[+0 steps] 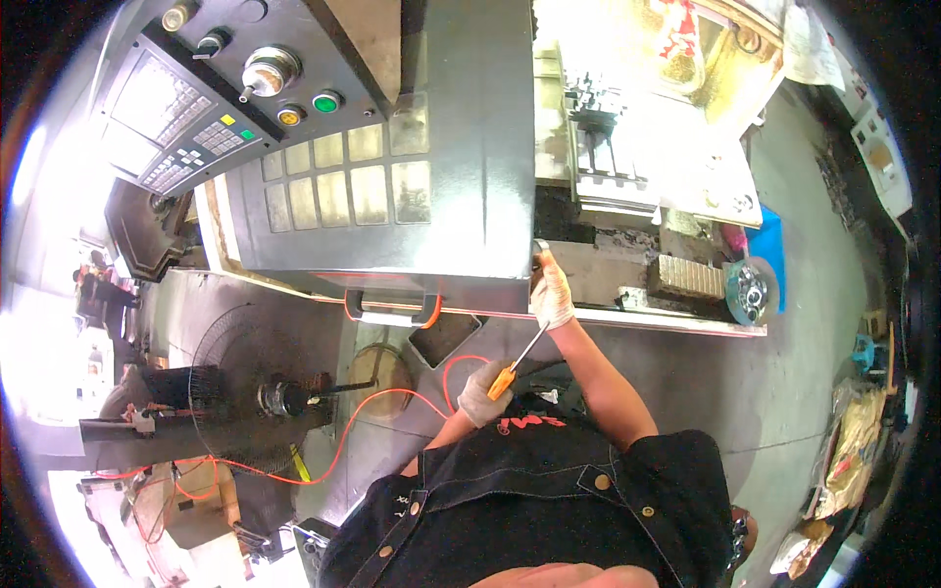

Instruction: The person operates a CNC lathe, using a screwdriver to adjust the chuck and remove small metal rings. They place the rings into a red bucket and inspect them by hand. The person also interacts with the machine's control panel.

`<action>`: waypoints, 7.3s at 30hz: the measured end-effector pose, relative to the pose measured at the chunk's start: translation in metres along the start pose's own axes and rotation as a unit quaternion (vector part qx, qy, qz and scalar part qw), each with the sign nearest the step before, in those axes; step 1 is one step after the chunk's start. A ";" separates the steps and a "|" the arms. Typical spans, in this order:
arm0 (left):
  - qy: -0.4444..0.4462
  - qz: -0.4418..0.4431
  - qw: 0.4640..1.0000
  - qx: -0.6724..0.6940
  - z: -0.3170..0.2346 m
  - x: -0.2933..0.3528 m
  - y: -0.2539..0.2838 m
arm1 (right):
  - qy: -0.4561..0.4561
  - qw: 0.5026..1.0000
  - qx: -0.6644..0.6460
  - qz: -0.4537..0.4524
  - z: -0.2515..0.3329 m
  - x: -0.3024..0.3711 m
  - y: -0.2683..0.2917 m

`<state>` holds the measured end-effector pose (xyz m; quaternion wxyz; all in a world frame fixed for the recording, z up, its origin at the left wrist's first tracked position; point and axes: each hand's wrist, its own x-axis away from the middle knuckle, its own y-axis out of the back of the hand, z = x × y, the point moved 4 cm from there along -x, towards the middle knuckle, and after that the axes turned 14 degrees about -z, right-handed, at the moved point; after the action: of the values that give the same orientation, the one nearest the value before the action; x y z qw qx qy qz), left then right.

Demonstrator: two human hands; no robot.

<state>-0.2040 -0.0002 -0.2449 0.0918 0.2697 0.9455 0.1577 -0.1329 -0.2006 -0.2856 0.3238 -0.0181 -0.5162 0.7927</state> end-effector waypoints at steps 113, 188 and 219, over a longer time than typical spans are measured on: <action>0.314 -0.128 0.878 -0.337 -0.034 -0.380 -0.041 | 0.183 0.821 0.528 0.116 0.079 -0.399 -0.098; 0.145 -0.267 0.943 0.136 -0.166 -0.150 0.041 | 0.118 0.882 0.441 0.120 0.060 -0.411 -0.099; -0.166 -0.319 0.815 -0.455 -0.212 -0.217 0.194 | 0.073 0.869 0.487 0.036 0.055 -0.395 -0.111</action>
<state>0.0162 -0.0144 0.0399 0.4043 -0.0975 0.7694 0.4848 0.2145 -0.4268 -0.2881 0.2992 0.0653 -0.0379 0.9512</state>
